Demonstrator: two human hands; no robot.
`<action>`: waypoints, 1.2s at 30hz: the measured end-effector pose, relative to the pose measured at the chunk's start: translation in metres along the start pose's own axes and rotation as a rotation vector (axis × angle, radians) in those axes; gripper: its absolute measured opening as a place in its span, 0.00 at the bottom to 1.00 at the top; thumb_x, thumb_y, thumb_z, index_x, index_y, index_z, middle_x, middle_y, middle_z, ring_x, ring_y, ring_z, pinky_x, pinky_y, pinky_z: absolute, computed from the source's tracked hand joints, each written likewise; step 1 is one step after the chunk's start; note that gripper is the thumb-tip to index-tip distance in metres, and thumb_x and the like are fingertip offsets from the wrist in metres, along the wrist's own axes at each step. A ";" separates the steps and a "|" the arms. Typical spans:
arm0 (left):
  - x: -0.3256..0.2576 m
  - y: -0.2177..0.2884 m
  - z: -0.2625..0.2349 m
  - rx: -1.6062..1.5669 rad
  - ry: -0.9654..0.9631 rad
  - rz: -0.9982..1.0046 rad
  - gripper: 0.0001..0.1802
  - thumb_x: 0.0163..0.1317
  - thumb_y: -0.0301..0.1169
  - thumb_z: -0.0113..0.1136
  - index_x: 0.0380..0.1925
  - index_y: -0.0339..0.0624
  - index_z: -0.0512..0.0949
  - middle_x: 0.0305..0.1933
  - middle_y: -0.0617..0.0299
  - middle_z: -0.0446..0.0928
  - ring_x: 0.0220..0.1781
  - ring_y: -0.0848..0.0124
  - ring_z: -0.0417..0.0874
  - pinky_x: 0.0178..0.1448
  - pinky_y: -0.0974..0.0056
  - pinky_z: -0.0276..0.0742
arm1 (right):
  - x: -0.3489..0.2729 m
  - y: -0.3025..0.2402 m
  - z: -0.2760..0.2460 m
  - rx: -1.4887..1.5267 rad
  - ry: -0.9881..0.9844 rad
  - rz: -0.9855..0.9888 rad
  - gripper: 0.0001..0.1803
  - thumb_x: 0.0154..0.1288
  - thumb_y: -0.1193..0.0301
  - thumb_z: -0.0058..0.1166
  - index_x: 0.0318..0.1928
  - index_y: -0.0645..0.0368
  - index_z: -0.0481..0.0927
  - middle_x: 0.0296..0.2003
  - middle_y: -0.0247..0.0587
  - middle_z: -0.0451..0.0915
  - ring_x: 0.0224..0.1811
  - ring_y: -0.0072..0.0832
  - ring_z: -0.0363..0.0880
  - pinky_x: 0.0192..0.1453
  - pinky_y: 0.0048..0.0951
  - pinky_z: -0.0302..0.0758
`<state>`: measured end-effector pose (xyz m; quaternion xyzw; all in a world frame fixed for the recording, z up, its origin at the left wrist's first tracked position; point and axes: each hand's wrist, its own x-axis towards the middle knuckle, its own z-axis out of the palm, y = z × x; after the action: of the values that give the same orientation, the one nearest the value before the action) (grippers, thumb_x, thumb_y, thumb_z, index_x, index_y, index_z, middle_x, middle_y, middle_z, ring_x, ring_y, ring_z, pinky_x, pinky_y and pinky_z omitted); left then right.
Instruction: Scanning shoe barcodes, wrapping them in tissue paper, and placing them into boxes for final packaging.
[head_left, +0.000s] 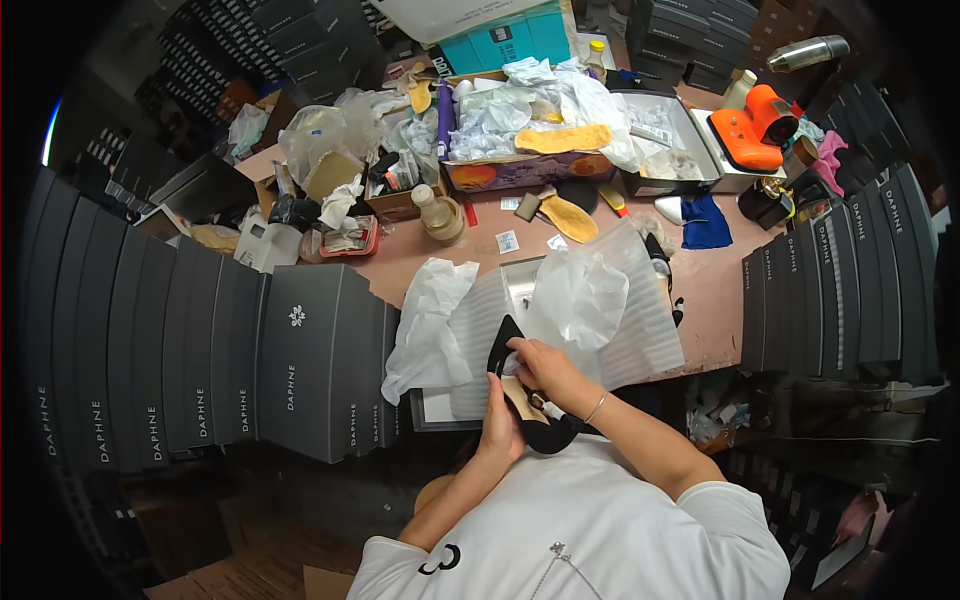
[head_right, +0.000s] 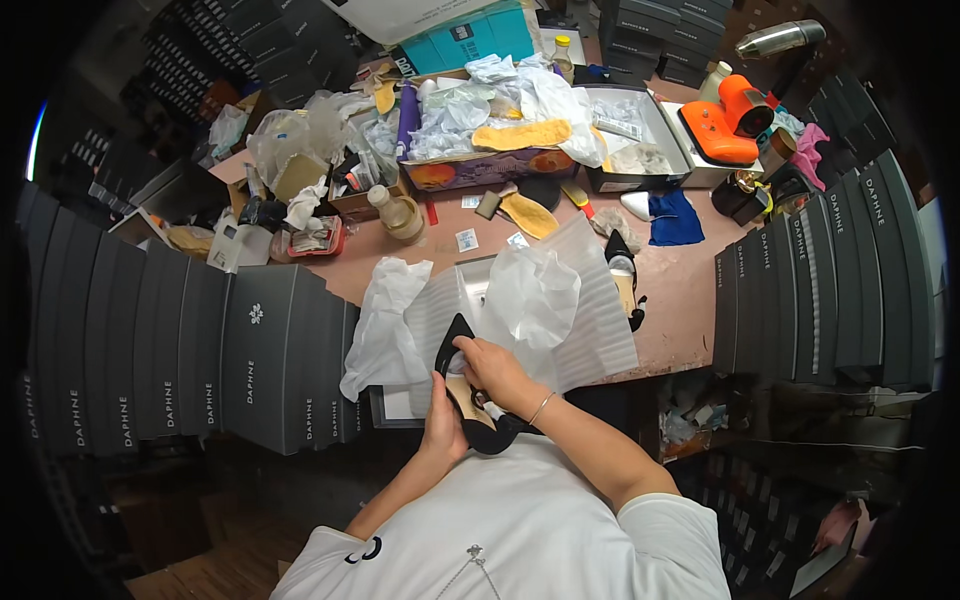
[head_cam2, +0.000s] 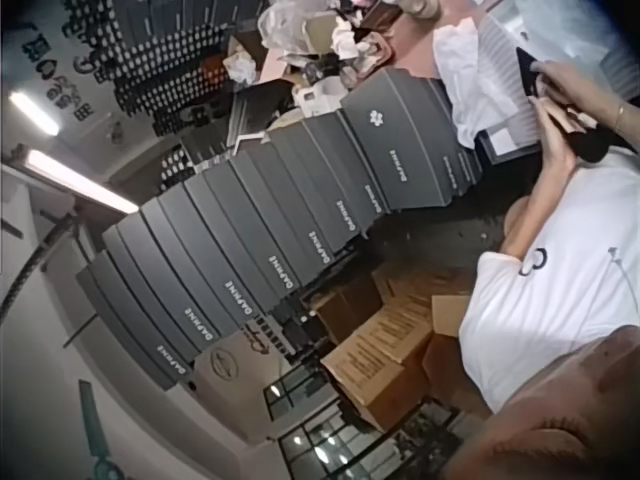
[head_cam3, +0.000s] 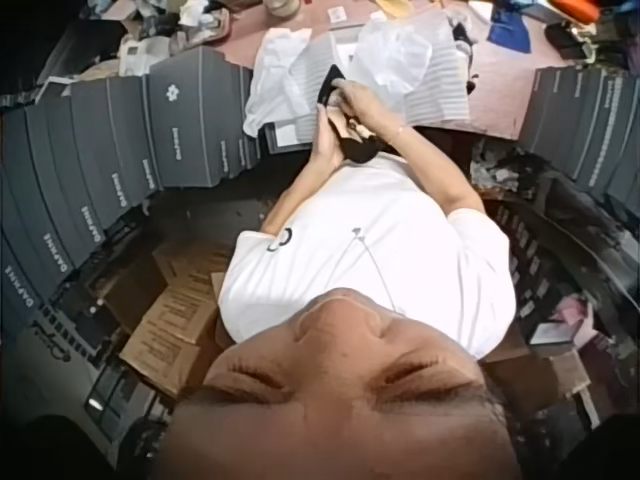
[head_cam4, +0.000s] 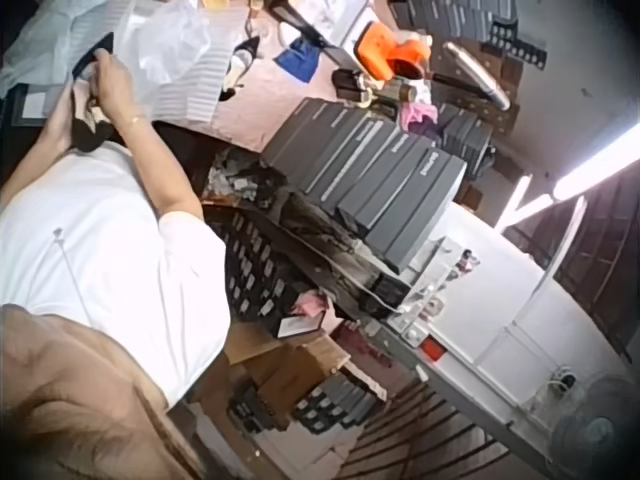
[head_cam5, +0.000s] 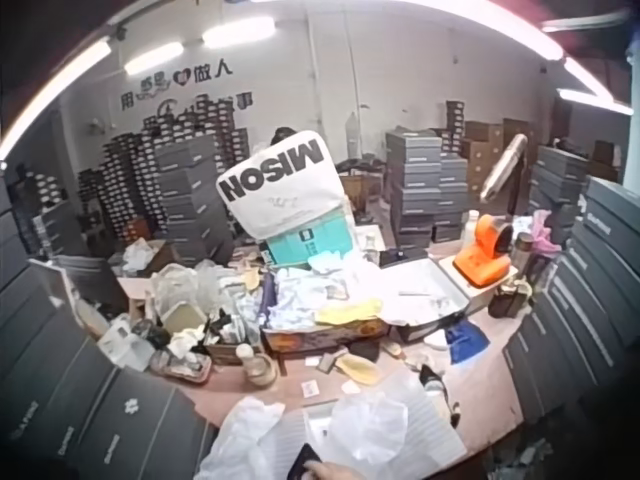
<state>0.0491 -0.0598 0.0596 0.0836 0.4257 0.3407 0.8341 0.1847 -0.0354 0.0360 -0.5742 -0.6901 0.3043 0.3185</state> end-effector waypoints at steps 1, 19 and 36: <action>0.003 0.002 0.003 -0.038 0.038 0.019 0.36 0.67 0.64 0.33 0.57 0.44 0.66 0.47 0.61 0.72 0.45 0.68 0.76 0.48 0.60 0.75 | -0.004 -0.005 -0.006 0.086 0.026 -0.006 0.23 0.53 0.77 0.56 0.52 0.59 0.70 0.32 0.49 0.76 0.33 0.44 0.78 0.38 0.38 0.75; 0.024 0.012 -0.047 -0.180 -0.147 -0.046 0.37 0.68 0.63 0.30 0.58 0.42 0.67 0.48 0.54 0.76 0.43 0.62 0.80 0.46 0.57 0.80 | 0.015 0.022 -0.015 -0.254 0.109 -0.491 0.11 0.49 0.73 0.59 0.34 0.52 0.73 0.31 0.34 0.73 0.37 0.33 0.73 0.41 0.32 0.67; 0.003 0.013 -0.016 0.021 0.082 0.072 0.37 0.69 0.63 0.28 0.62 0.45 0.64 0.54 0.63 0.72 0.54 0.69 0.74 0.54 0.62 0.72 | 0.020 0.012 0.013 -0.462 -0.123 -0.430 0.06 0.52 0.67 0.56 0.30 0.55 0.75 0.24 0.33 0.75 0.29 0.32 0.78 0.34 0.33 0.71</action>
<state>0.0316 -0.0509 0.0533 0.0937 0.4596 0.3690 0.8024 0.1784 -0.0144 0.0206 -0.4530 -0.8645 0.0994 0.1941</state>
